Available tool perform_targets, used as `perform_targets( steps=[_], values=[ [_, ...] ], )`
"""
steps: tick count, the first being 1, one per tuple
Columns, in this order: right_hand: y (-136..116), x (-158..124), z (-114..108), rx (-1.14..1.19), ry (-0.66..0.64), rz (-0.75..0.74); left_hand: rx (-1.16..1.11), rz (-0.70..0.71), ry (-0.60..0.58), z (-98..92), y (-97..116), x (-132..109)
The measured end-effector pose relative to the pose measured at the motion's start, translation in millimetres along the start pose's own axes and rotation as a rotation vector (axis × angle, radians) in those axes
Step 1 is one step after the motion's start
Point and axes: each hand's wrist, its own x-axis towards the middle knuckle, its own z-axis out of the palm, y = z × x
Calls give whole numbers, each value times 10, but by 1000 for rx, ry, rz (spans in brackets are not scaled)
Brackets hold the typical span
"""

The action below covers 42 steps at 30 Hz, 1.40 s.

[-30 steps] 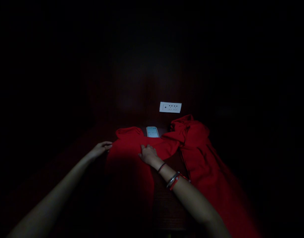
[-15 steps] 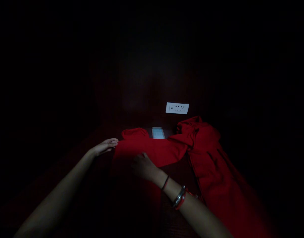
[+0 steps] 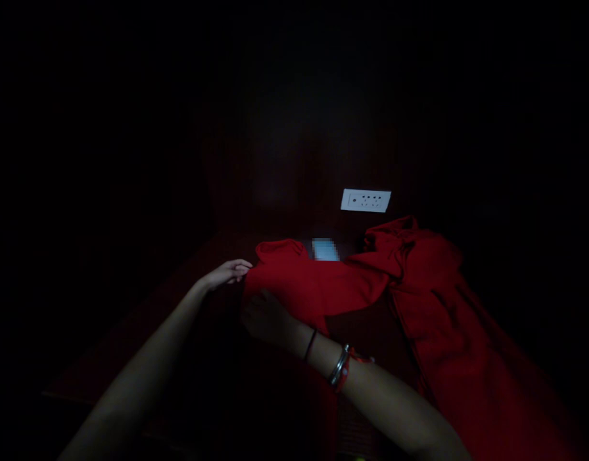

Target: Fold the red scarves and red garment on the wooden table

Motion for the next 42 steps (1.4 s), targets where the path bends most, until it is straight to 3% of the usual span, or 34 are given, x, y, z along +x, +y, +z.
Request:
perform_targets(
  steps=[9, 15, 19, 23, 25, 28, 33, 38, 42],
  values=[
    [-50, -55, -21, -76, 40, -81, 81, 161, 139, 140, -80, 214],
    [-2, -112, -65, -17, 52, -14, 170, 209, 234, 150, -101, 224],
    [300, -282, -277, 26, 45, 238, 270, 197, 377, 99, -79, 164],
    [992, -575, -351, 46, -39, 583, 429, 232, 456, 170, 11, 76],
    [1346, -688, -278, 73, -109, 702, 585, 269, 436, 254, 44, 44],
    [1696, -750, -122, 148, -243, 716, 749, 295, 397, 368, 53, 24],
    [1818, -692, -46, 160, -370, 717, 798, 349, 394, 435, 64, 17],
    [1916, -754, -331, 152, -298, 714, 866, 427, 258, 528, 210, -95],
    [2078, -925, -687, 330, -79, 784, 919, 389, 62, 606, 298, -211]
  ],
)
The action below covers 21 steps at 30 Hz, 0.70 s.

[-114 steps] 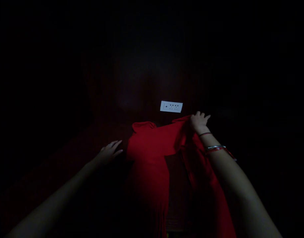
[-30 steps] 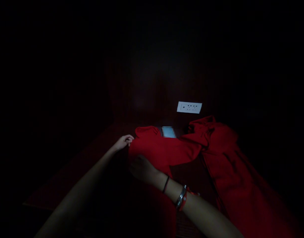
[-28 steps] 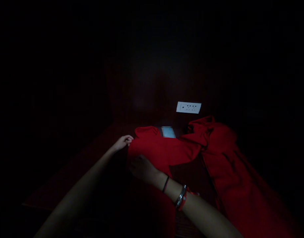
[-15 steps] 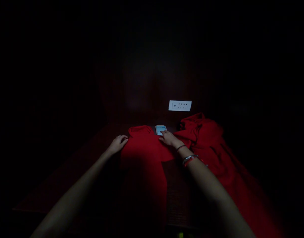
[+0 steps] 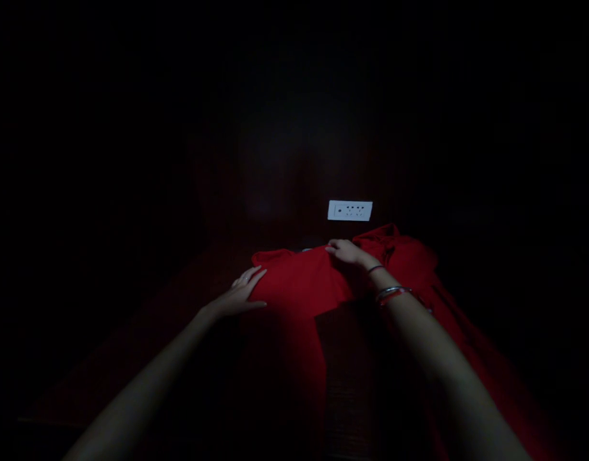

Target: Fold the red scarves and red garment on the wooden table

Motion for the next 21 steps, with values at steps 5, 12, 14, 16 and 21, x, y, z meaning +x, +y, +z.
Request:
perform_targets(
  steps=[5, 12, 14, 16, 21],
  values=[
    [175, -105, -390, -5, 251, 144, -40, 9, -82, 14, -10, -40],
    [292, -168, -306, -334, 97, 292, -106, -20, -74, 100, -66, 26],
    [213, -144, -152, -380, 39, 244, -150, -25, -3, 138, -56, 78],
    [52, -113, 18, -406, 7, 143, -190, -18, 85, 175, -47, 128],
    [-559, -104, 445, -205, -76, -296, -195, -74, 273, 244, -125, 194]
  ],
)
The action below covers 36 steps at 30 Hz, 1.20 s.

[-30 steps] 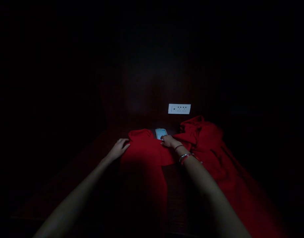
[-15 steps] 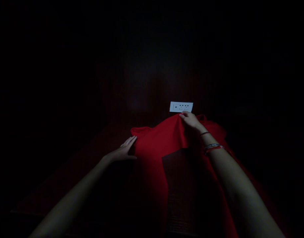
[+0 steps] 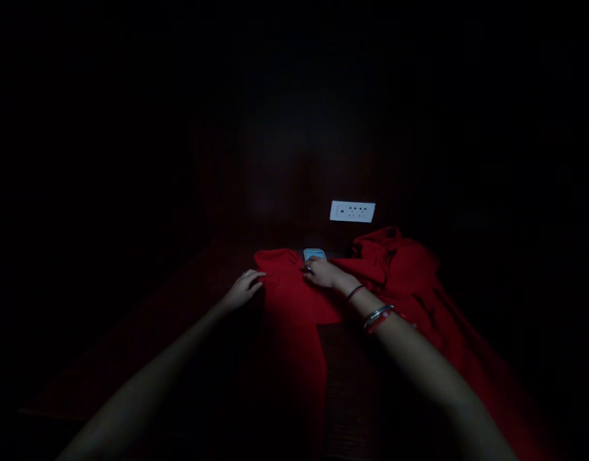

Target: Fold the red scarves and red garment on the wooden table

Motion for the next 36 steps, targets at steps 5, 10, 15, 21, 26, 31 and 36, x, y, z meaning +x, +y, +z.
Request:
perform_targets(
  steps=[5, 10, 15, 21, 26, 31, 36],
  values=[
    [-389, 204, 157, 53, 44, -40, 53, -80, 0, 40, -135, -1],
    [-408, 414, 119, -15, -122, 115, 68, -35, -15, 67, -150, -5],
    [-475, 404, 144, -6, -98, -44, 52, -50, -12, 76, -151, 35],
    [-572, 170, 136, 160, 3, -288, 39, -22, 38, 76, -161, 40],
    [-688, 31, 254, 136, -41, -386, -2, 37, 43, 78, -149, 40],
    [-800, -50, 429, -13, 47, -351, 37, 18, 82, 36, -134, 48],
    [-708, -26, 319, 17, 46, -168, 127, -43, -62, -67, -219, 16]
  ],
)
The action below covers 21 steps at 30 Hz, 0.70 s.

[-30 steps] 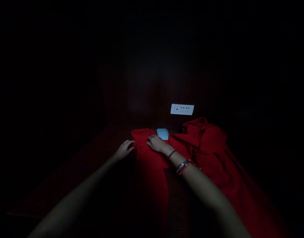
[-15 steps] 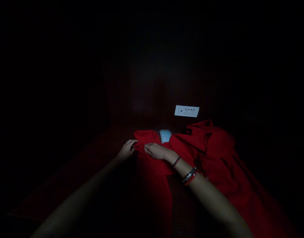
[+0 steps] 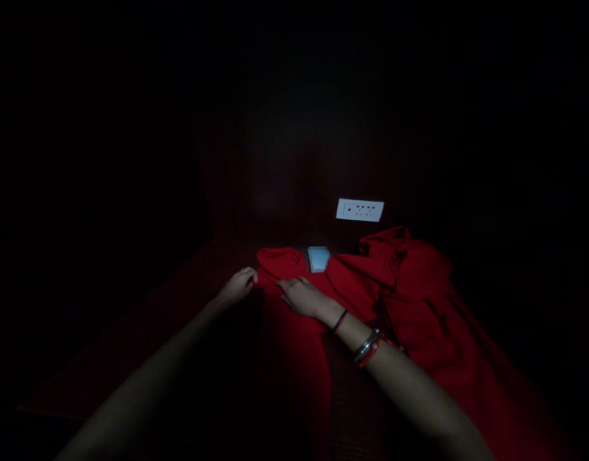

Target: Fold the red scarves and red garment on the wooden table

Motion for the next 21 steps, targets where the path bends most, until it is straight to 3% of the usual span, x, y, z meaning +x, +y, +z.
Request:
perform_targets(
  steps=[2, 7, 11, 13, 16, 18, 21],
  values=[
    [48, 23, -47, -18, -40, 37, 5, -41, -31, -30, -48, -10],
    [42, 46, -16, -95, -70, -50, -35, -73, -82, -65, -98, 12],
    [-12, 44, 1, -122, -61, -56, -28, -170, 11, -20, -53, 37],
    [-26, 46, -34, -120, -68, -69, 13, -143, 43, 28, -17, 25],
    [-13, 51, -111, -43, -90, -94, 93, -107, -51, 87, 22, -15],
    [18, 59, -153, 60, -90, -76, 82, -163, -114, 93, 31, -29],
    [63, 87, -176, 200, -37, -2, -122, -263, -96, 46, 27, -4]
  ],
)
